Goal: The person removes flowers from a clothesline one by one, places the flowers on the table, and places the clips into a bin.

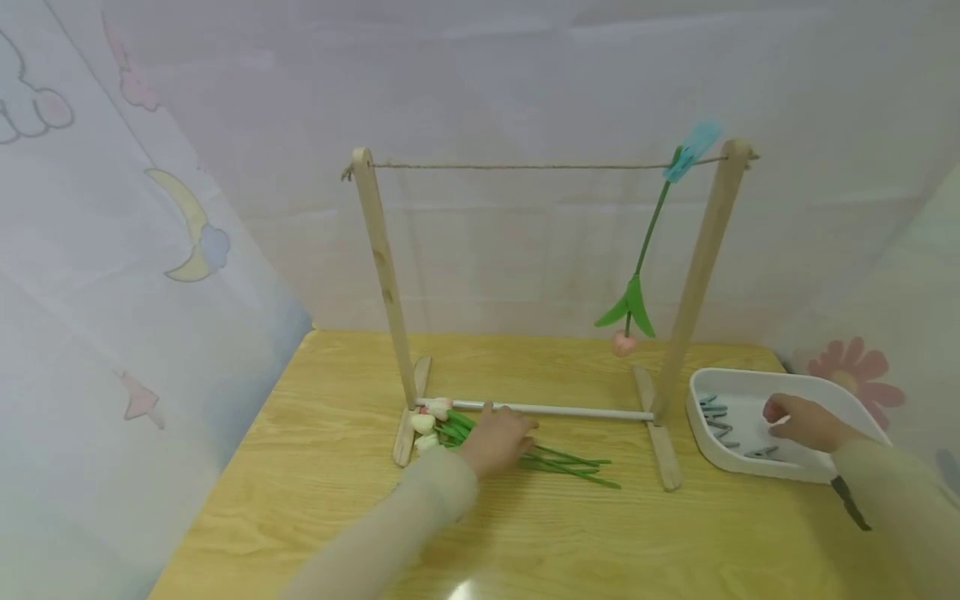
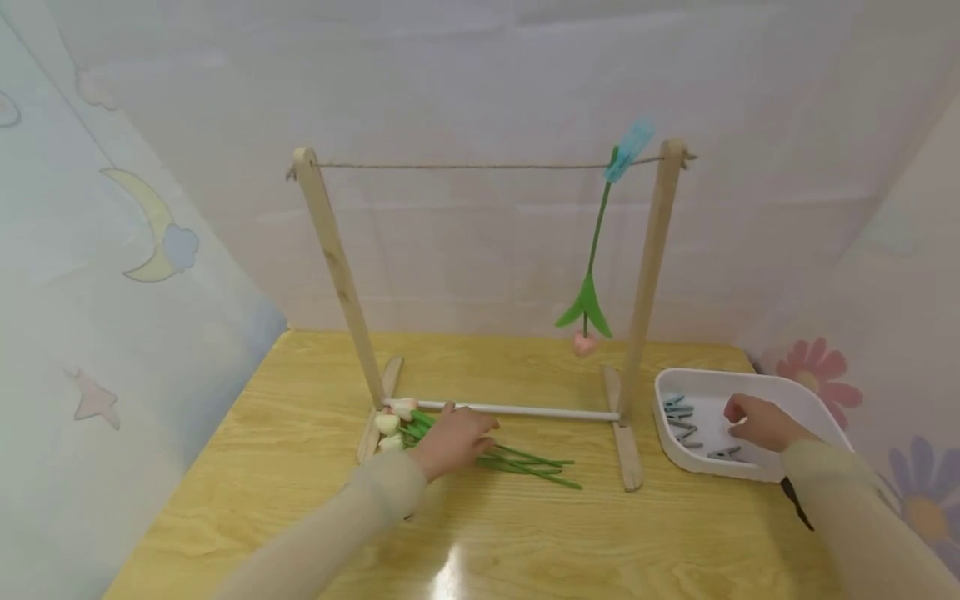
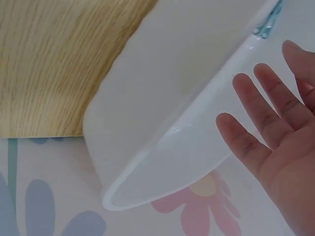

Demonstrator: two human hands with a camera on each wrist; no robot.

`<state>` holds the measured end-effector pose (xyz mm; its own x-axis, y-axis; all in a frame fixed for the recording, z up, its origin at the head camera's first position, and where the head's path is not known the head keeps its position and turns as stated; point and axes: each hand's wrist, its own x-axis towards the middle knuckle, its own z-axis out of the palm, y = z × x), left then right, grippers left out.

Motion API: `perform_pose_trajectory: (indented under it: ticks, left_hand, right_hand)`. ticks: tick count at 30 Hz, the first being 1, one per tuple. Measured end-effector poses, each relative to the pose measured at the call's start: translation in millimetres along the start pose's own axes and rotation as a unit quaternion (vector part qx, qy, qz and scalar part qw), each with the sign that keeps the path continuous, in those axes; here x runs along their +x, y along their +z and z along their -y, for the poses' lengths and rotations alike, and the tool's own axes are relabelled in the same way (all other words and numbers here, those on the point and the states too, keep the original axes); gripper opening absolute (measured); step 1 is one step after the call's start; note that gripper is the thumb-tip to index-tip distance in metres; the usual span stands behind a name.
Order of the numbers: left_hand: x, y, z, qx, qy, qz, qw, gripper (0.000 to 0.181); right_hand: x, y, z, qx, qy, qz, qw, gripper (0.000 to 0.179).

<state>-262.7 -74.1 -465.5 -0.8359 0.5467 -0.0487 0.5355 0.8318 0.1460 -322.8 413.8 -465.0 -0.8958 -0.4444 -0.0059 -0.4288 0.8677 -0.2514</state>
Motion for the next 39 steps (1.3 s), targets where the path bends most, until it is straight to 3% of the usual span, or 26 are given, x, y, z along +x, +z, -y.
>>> perform_pose_trajectory:
  ticks: [4, 8, 13, 19, 27, 33, 39]
  left_hand:
    - [-5.4, -9.8, 1.8, -0.009, 0.001, -0.018, 0.9998, 0.032]
    - [-10.9, -19.1, 3.3, -0.026, -0.005, -0.03, 0.9992, 0.032]
    - [-17.1, -30.6, 3.9, -0.052, -0.007, -0.047, 0.9975, 0.031]
    - [-20.0, -38.7, 5.6, -0.063, -0.002, -0.067, 0.9957, 0.03]
    - [-22.2, -55.1, 1.7, -0.116, -0.001, -0.061, 0.9914, 0.032]
    - [-26.2, -67.6, -0.8, -0.159, -0.004, -0.069, 0.9849, 0.034]
    - [-28.6, -76.1, -2.2, -0.173, -0.012, -0.074, 0.982, 0.035]
  right_hand:
    - [-4.1, -2.8, 7.8, -0.003, -0.037, -0.052, 0.998, 0.019]
    - [-5.7, -4.5, 17.3, 0.031, -0.055, -0.069, 0.9956, 0.022]
    - [-11.7, -13.7, 31.1, 0.062, -0.03, -0.057, 0.996, 0.021]
    - [-16.7, -28.3, 48.6, 0.058, -0.014, -0.081, 0.9949, 0.018]
    - [-18.2, -52.5, 76.2, 0.082, 0.046, -0.113, 0.9891, 0.012]
    - [-18.0, -66.9, 96.0, 0.092, 0.047, -0.125, 0.9867, 0.014]
    - [-17.7, -75.7, 114.0, 0.094, 0.041, -0.142, 0.9845, 0.016]
